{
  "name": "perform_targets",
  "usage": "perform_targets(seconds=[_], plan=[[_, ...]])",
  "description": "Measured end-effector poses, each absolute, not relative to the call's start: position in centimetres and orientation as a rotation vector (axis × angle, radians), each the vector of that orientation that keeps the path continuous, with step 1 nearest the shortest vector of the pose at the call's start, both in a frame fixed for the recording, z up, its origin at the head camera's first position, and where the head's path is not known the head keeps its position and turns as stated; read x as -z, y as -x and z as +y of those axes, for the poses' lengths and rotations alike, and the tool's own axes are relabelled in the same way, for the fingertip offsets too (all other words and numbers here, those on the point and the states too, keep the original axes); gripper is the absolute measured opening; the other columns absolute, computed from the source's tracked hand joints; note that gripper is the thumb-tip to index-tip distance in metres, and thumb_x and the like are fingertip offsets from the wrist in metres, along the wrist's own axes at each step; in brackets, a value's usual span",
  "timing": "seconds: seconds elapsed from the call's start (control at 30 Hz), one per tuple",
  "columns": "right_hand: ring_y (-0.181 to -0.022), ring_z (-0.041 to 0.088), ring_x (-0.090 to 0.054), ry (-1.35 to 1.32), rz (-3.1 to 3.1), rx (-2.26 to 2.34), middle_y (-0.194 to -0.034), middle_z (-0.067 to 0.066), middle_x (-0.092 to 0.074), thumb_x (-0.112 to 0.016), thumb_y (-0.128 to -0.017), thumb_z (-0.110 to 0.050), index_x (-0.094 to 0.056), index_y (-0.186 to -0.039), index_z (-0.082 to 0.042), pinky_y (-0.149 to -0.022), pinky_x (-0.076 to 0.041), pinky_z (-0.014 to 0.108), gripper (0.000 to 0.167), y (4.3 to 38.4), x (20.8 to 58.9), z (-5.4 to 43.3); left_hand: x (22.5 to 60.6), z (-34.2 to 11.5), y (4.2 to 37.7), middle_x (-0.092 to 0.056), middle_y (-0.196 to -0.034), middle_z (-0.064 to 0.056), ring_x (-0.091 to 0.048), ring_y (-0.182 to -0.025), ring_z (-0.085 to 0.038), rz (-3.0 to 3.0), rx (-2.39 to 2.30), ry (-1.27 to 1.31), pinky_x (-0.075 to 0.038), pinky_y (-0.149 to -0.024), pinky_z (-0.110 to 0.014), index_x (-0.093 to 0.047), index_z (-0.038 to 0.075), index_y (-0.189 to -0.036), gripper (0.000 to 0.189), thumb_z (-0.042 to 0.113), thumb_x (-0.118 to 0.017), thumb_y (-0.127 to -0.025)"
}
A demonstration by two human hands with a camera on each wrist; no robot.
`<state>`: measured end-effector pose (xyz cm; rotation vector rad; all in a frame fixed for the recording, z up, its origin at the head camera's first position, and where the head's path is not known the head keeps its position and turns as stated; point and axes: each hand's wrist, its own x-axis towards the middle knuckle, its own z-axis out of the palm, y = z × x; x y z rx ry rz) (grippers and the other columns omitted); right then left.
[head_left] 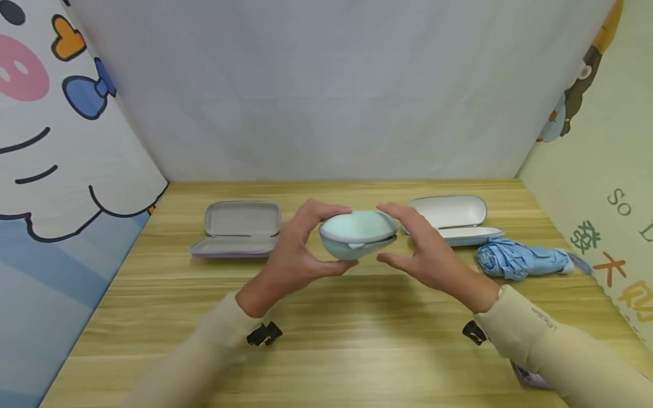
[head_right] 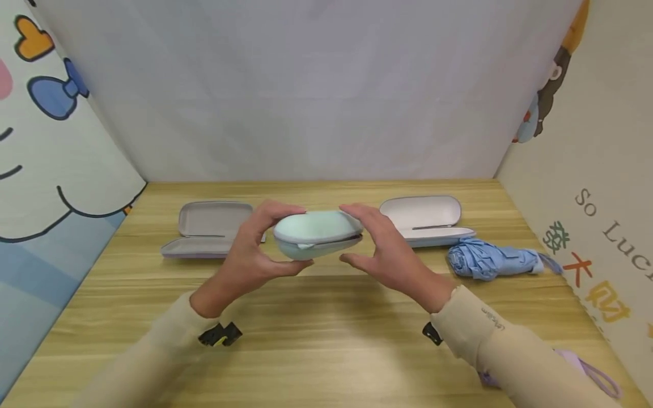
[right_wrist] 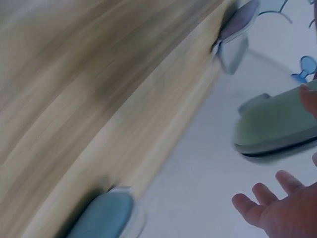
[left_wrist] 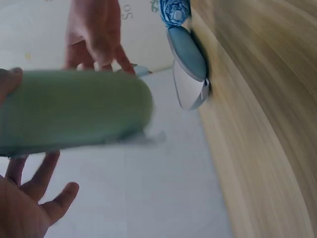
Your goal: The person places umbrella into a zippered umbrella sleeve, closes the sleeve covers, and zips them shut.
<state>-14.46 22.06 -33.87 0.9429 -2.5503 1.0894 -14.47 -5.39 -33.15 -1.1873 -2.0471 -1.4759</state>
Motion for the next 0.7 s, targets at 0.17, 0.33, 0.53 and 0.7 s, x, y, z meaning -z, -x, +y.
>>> perform_targets(seconds=[0.17, 0.33, 0.53, 0.7], plan=[[-0.14, 0.027, -0.046, -0.955, -2.517, -1.108, -0.153, 0.007, -0.049, -0.091, -0.08, -0.013, -0.041, -0.158, -0.017, -0.107, -0.043, 0.057, 0.093, 13.2, 33.1, 20.5, 32.9, -4.8, 13.8, -0.05, -0.109, -0.004, -0.056, -0.104, -0.018, -2.147, 1.231, 1.082, -0.053, -0.085, -0.036, -0.061, 0.018, -0.141, 0.076, 0.013, -0.095, -0.073], [-0.136, 0.029, -0.05, -0.929, -2.563, -1.181, -0.15, 0.009, -0.052, -0.086, -0.084, -0.004, -0.044, -0.156, -0.016, -0.1, -0.049, 0.058, 0.084, 13.0, 33.1, 19.7, 32.6, -4.2, 13.4, -0.05, -0.104, -0.004, -0.055, -0.091, -0.016, -2.155, 1.046, 1.075, -0.051, -0.077, -0.033, -0.06, 0.02, -0.142, 0.076, 0.02, -0.094, -0.074], [-0.129, 0.029, -0.057, -0.94, -2.557, -1.341, -0.143, 0.009, -0.057, -0.078, -0.089, 0.004, -0.045, -0.152, -0.015, -0.094, -0.055, 0.053, 0.074, 13.3, 34.0, 19.7, 32.5, -3.6, 13.2, -0.057, -0.108, -0.005, -0.058, -0.094, -0.019, -2.132, 0.916, 1.095, -0.049, -0.083, -0.04, -0.053, 0.016, -0.145, 0.083, 0.03, -0.094, -0.074], [-0.123, 0.028, -0.059, -0.974, -2.506, -1.462, -0.144, 0.011, -0.054, -0.073, -0.092, 0.007, -0.041, -0.154, -0.012, -0.086, -0.058, 0.043, 0.073, 13.3, 34.3, 19.7, 32.5, -4.3, 14.0, -0.061, -0.131, -0.007, -0.058, -0.122, -0.021, -2.157, 0.946, 1.098, -0.044, -0.101, -0.053, -0.042, 0.011, -0.153, 0.108, 0.039, -0.1, -0.066]])
